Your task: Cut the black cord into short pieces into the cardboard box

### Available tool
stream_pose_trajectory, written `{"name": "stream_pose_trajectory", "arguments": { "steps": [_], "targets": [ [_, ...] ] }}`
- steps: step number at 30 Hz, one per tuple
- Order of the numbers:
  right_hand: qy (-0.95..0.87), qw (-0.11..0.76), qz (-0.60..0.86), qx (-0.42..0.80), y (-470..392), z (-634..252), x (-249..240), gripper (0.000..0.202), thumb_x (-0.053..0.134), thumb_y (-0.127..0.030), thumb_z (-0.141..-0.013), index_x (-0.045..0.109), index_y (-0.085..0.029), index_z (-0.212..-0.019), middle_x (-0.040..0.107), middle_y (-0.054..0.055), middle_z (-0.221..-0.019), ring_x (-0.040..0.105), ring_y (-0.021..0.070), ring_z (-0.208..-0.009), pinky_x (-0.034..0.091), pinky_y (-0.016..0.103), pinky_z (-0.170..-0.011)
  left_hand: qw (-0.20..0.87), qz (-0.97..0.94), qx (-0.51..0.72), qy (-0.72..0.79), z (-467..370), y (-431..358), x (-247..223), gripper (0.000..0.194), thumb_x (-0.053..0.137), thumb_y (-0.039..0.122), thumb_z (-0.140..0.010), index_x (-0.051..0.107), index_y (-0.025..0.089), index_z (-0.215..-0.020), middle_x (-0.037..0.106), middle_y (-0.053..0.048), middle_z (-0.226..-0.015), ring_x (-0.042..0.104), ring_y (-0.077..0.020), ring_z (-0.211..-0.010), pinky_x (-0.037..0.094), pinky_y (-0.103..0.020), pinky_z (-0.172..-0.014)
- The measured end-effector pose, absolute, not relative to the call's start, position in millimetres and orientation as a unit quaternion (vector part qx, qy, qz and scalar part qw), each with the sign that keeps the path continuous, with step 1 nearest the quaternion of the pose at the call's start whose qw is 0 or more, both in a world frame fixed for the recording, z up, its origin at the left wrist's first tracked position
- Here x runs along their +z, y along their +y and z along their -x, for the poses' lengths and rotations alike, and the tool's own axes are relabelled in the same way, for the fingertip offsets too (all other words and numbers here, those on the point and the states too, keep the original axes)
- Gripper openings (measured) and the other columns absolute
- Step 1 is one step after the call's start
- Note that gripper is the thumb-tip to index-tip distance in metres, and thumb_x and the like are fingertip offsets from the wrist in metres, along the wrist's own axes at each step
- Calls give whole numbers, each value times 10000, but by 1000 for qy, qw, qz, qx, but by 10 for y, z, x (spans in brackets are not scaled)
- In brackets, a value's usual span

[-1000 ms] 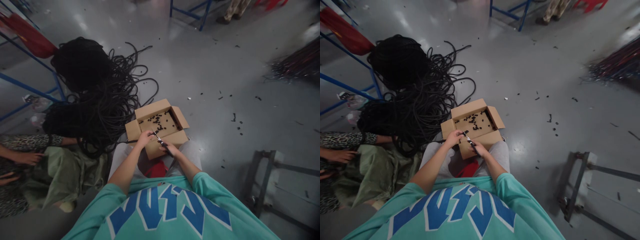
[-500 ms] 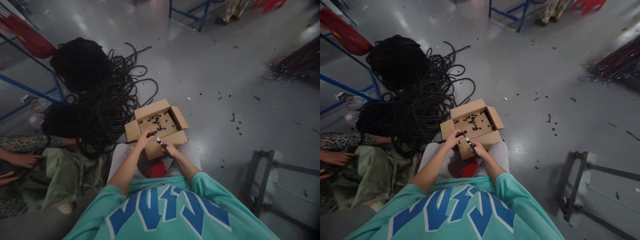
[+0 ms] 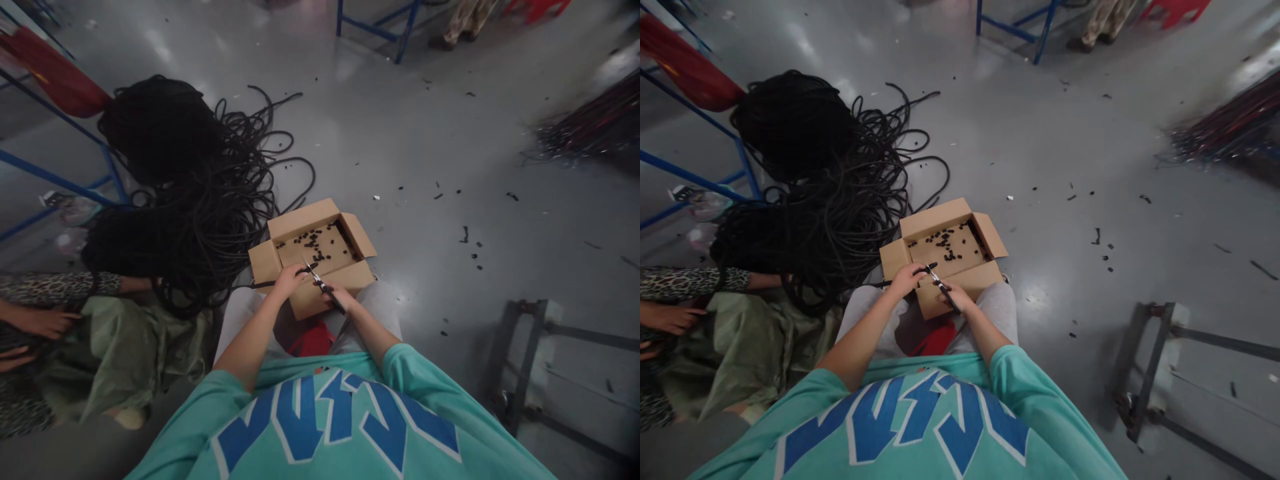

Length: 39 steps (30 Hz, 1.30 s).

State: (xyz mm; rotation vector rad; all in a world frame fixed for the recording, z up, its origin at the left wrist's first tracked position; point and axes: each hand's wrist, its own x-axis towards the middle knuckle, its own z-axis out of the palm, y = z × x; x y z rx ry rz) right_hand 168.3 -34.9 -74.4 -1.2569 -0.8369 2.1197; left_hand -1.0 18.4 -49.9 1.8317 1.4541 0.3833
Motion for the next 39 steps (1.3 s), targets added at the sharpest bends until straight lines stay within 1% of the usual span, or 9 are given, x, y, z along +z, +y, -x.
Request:
{"name": "stream_pose_trajectory", "arguments": {
  "steps": [10,13,17,19,23,29,34,37,39],
  "targets": [
    [-303,278,519,749,-351,-1659,-782,580,544,-181,-505,485,-157,-1082,371,-116,-388,307,39,-304,212,162,-333,391,-674,191,597,31,276,-600,210,476,214,-726,617,159,-872,623,-72,-955,532,-183,-936,366,-335,-878],
    [-280,284,523,753,-339,-1676,-790,597,549,-184,-523,463,-182,-1114,378,-110,-400,334,48,-329,231,163,-348,438,-617,241,608,55,270,-638,235,469,242,-729,579,159,-920,611,-67,-908,551,-155,-816,418,-302,-762],
    [-280,282,512,762,-336,-1704,-767,591,597,-179,-519,486,-204,-1099,451,-77,-473,396,60,-402,291,175,-401,519,-507,301,619,80,252,-663,200,457,237,-725,512,153,-898,536,13,-630,478,-84,-531,394,-224,-560],
    [-283,289,492,771,-347,-1720,-738,565,631,-197,-514,514,-198,-1067,487,-55,-524,421,66,-446,318,187,-439,551,-467,327,610,91,251,-662,146,472,192,-700,493,152,-839,487,41,-564,457,-72,-514,378,-210,-563],
    [-287,297,452,791,-389,-1758,-661,614,675,-298,-524,502,-183,-1102,512,-26,-587,449,84,-504,345,217,-501,585,-439,367,575,103,253,-636,168,523,169,-654,492,154,-819,500,38,-613,476,-68,-569,377,-209,-613],
    [-344,297,437,776,-418,-1789,-558,655,686,-360,-532,489,-202,-1136,490,-34,-651,443,79,-576,333,206,-546,549,-489,371,567,77,221,-571,192,496,302,-715,464,176,-856,487,29,-660,470,-72,-560,382,-207,-568],
    [-355,278,466,761,-421,-1759,-557,610,679,-352,-532,512,-207,-1101,482,-33,-688,419,70,-567,333,203,-534,484,-511,326,631,70,228,-585,146,402,313,-766,423,169,-755,441,38,-601,442,-73,-529,386,-207,-551],
    [-350,309,486,739,-412,-1709,-587,590,673,-332,-531,510,-206,-1084,476,-34,-685,431,74,-576,350,203,-538,436,-551,280,654,2,221,-596,147,363,276,-783,416,167,-702,447,33,-600,453,-84,-579,390,-222,-612],
    [-329,359,500,716,-392,-1666,-606,603,662,-330,-539,480,-208,-1101,469,-36,-674,444,76,-575,365,204,-540,415,-593,251,643,-99,177,-594,135,379,257,-777,431,164,-694,468,23,-638,460,-94,-639,387,-235,-658]
  ]
}}
